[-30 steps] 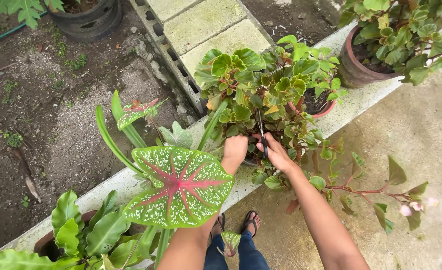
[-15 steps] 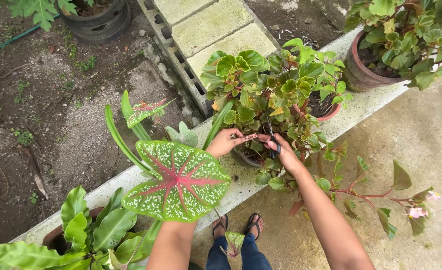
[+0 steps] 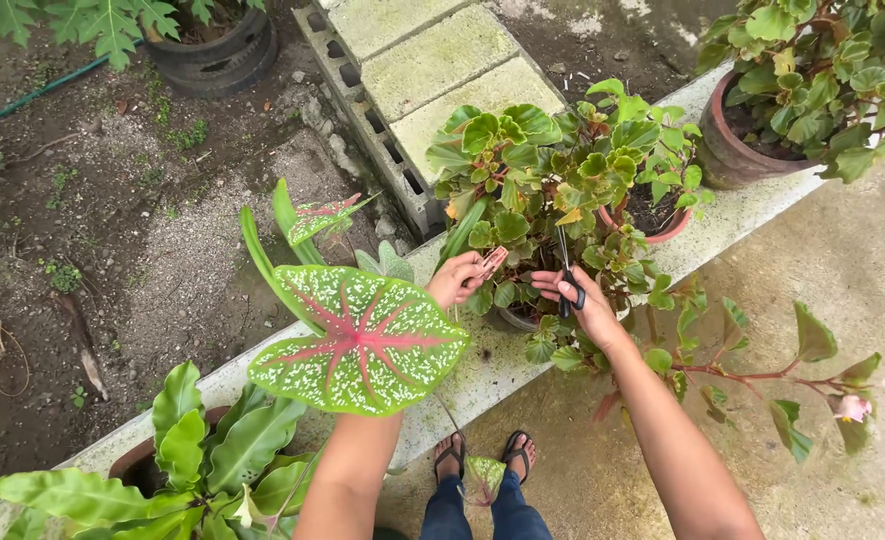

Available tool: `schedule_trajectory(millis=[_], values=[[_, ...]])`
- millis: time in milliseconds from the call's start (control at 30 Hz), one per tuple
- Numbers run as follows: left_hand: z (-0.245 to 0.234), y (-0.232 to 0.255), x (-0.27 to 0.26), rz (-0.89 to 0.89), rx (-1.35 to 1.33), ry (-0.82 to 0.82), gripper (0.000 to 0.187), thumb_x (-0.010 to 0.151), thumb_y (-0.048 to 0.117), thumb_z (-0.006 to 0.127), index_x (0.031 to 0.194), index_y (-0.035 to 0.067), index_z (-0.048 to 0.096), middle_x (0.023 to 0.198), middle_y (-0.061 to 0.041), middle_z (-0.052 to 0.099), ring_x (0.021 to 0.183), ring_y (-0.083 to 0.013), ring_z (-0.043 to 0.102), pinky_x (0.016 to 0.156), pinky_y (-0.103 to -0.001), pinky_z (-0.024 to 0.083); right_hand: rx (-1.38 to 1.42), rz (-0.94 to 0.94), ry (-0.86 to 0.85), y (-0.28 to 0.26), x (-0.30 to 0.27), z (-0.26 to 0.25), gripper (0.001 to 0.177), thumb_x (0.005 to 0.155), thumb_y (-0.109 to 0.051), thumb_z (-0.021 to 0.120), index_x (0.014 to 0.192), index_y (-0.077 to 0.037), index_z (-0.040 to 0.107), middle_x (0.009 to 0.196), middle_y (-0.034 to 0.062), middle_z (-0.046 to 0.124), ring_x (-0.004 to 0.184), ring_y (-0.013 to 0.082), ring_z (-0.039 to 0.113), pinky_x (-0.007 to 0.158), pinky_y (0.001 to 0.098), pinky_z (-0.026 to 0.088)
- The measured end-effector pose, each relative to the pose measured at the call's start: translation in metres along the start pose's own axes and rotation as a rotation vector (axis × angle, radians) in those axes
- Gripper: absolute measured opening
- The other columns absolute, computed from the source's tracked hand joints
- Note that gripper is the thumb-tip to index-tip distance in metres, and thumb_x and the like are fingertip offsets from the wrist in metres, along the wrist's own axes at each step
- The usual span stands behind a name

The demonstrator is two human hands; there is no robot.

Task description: Pruning and trimming various potted plants in a garden setting.

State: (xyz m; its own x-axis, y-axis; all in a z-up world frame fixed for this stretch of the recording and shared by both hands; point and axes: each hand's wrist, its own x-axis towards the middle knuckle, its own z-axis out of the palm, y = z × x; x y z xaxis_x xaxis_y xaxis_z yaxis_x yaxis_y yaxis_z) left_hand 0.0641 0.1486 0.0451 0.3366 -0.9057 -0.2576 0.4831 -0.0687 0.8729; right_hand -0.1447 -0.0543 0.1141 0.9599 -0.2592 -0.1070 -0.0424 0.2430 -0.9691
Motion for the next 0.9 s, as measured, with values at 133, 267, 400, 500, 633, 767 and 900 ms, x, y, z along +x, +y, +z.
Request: schedule_trajectory(millis=[133,267,400,500,633,767,900], values=[[0.008,0.005,-0.025,-0.072,-0.115,-0.009,0.004,0.098,0.017,0.051,0.096,0.013,0.051,0.067,0.006,0.045,0.046,-0.0051,0.029,0.038,-0.023,0.021,-0.088,-0.007,0.02,-0.009,-0.013,0.018,0.037,0.097,-0.042,0.061,0.108,-0.008,0.054,0.14,0.0245,0.062,0.129,0.0347,0.062,0.115,0.0454,0.044],[-0.007,-0.041,-0.034,-0.024,-0.273,0.023,0.012,0.108,0.023,0.058,0.114,0.013,0.055,0.08,0.002,0.053,0.059,-0.004,0.048,0.046,-0.018,0.04,-0.14,-0.088,0.068,-0.009,-0.025,0.029,0.038,0.097,-0.043,0.062,0.11,-0.008,0.055,0.137,0.0244,0.064,0.127,0.0346,0.064,0.116,0.0461,0.043],[0.004,-0.063,-0.058,-0.067,-0.139,0.095,0.022,0.105,0.027,0.055,0.123,0.016,0.053,0.098,0.0,0.059,0.076,-0.0082,0.058,0.059,-0.021,0.048,-0.061,-0.151,0.031,-0.008,-0.038,0.044,0.039,0.097,-0.042,0.065,0.11,-0.007,0.052,0.137,0.0254,0.063,0.127,0.0352,0.064,0.117,0.048,0.043],[0.014,-0.073,-0.081,-0.082,-0.043,0.173,0.03,0.103,0.03,0.054,0.13,0.018,0.051,0.111,-0.002,0.064,0.089,-0.0116,0.064,0.068,-0.024,0.055,-0.041,-0.129,-0.008,-0.012,-0.048,0.058,0.04,0.096,-0.042,0.065,0.111,-0.007,0.053,0.136,0.0256,0.064,0.126,0.0356,0.064,0.114,0.0485,0.046],[0.033,-0.064,-0.126,-0.055,0.035,0.313,0.039,0.1,0.034,0.052,0.137,0.02,0.05,0.124,-0.005,0.068,0.101,-0.0152,0.071,0.078,-0.027,0.061,0.002,-0.146,-0.108,0.007,-0.058,0.065,0.039,0.097,-0.038,0.066,0.114,-0.005,0.054,0.134,0.0262,0.061,0.123,0.0377,0.063,0.112,0.0506,0.049],[0.096,-0.035,-0.208,0.11,-0.066,0.233,0.02,0.106,0.024,0.05,0.106,0.007,0.059,0.074,0.005,0.045,0.054,-0.0036,0.034,0.045,-0.021,0.025,0.06,-0.104,-0.273,0.004,-0.084,0.093,0.035,0.097,-0.034,0.066,0.113,-0.006,0.052,0.134,0.0277,0.062,0.123,0.038,0.065,0.11,0.0512,0.049],[0.133,-0.066,-0.289,0.257,-0.167,0.357,0.019,0.103,0.026,0.048,0.099,0.009,0.057,0.069,0.006,0.043,0.05,-0.0031,0.029,0.043,-0.022,0.022,0.037,-0.037,-0.445,0.018,-0.117,0.128,0.032,0.097,-0.031,0.066,0.112,-0.005,0.052,0.134,0.029,0.062,0.123,0.0379,0.065,0.109,0.052,0.05]])
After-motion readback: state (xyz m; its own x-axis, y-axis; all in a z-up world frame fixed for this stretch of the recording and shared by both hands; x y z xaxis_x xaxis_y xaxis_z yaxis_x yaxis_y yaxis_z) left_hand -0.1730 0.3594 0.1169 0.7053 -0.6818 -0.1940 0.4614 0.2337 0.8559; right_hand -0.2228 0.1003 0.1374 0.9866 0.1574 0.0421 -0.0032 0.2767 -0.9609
